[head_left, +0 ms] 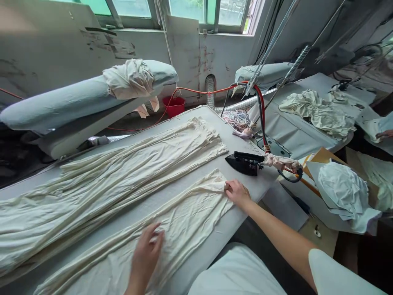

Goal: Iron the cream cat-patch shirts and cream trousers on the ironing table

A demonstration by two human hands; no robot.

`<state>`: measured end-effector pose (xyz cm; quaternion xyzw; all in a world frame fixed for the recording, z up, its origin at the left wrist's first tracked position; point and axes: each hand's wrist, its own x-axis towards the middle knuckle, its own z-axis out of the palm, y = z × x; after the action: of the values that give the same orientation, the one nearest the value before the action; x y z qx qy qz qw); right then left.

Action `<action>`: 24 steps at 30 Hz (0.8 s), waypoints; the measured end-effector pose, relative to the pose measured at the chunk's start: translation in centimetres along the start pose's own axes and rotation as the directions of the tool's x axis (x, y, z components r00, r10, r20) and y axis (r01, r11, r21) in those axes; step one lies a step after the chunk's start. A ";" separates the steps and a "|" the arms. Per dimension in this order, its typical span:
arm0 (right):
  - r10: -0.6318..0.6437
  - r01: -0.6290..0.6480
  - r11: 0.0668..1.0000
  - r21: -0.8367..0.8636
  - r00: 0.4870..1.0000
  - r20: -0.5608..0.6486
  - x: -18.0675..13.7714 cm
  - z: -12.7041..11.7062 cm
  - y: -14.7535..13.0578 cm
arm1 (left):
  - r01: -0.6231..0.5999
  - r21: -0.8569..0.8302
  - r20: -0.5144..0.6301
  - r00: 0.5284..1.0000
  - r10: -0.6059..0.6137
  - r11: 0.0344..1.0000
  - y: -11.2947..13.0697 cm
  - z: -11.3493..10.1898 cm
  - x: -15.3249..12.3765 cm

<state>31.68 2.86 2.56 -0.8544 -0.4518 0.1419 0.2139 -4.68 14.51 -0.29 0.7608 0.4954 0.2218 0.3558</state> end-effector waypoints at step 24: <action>-0.304 0.272 0.924 0.270 0.949 0.086 0.4 -3.2 2.4 | -0.082 0.375 -0.106 0.986 0.130 0.924 4.2 5.8 -7.6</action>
<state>35.01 1.22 4.12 -0.7332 -0.5633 0.2195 0.3114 -1.35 4.65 -0.73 0.8239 0.5082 0.1923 0.1613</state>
